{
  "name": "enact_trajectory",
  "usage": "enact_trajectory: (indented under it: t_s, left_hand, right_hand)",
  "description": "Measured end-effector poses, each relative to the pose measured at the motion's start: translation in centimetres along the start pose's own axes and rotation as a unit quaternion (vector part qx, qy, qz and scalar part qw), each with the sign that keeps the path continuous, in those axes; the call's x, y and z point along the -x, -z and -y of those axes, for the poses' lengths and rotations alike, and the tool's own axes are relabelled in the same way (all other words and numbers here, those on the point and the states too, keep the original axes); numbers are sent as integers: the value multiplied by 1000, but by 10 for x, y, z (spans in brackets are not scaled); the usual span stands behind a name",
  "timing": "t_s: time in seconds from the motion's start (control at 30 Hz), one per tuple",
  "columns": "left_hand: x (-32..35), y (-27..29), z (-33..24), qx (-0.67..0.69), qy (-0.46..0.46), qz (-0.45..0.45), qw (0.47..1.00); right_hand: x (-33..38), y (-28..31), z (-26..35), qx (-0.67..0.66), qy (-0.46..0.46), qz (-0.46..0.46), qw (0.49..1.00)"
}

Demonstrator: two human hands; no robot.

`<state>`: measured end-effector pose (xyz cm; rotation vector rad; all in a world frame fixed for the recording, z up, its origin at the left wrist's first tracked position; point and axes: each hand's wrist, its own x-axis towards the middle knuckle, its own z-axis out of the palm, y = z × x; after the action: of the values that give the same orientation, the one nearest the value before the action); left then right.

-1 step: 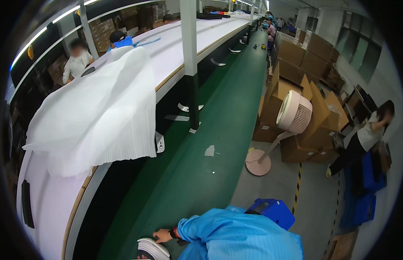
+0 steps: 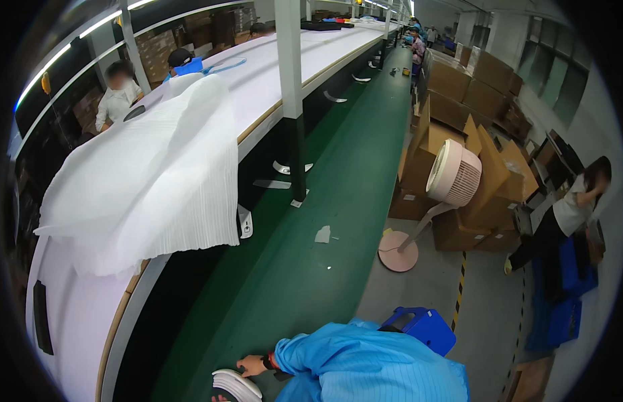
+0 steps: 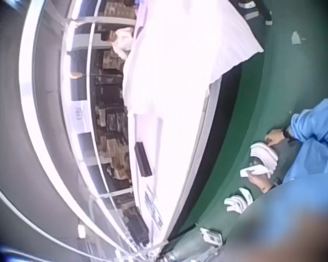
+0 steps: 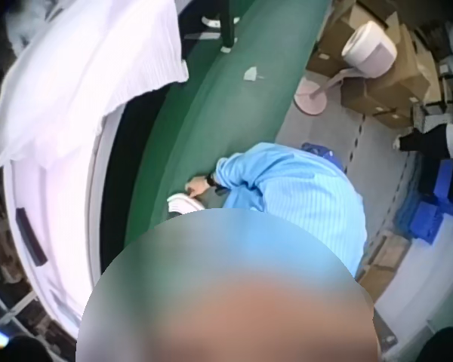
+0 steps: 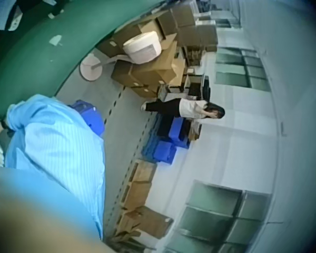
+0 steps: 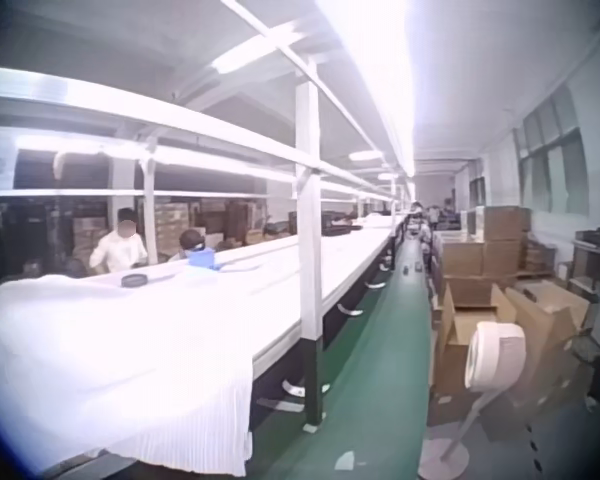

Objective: Packing curved plastic components into boxes at a manufacturing assembly line.

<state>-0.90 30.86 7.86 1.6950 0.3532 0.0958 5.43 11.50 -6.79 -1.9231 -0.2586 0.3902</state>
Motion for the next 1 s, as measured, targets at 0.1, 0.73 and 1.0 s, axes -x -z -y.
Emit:
enact_trajectory:
  t_s: [0.1,0.73,1.0]
  left_hand:
    - [0,5,3,76,-3,-33,997]
    - [-63,-287,-32,96,189,225,951]
    - [-143,-393,19,-429,-147,117,883]
  right_hand:
    - [4,1,6,-3,5,37,999]
    - [126,278,-138,-275,-218,52,935]
    - [163,383,-153,-298,-304,32,904]
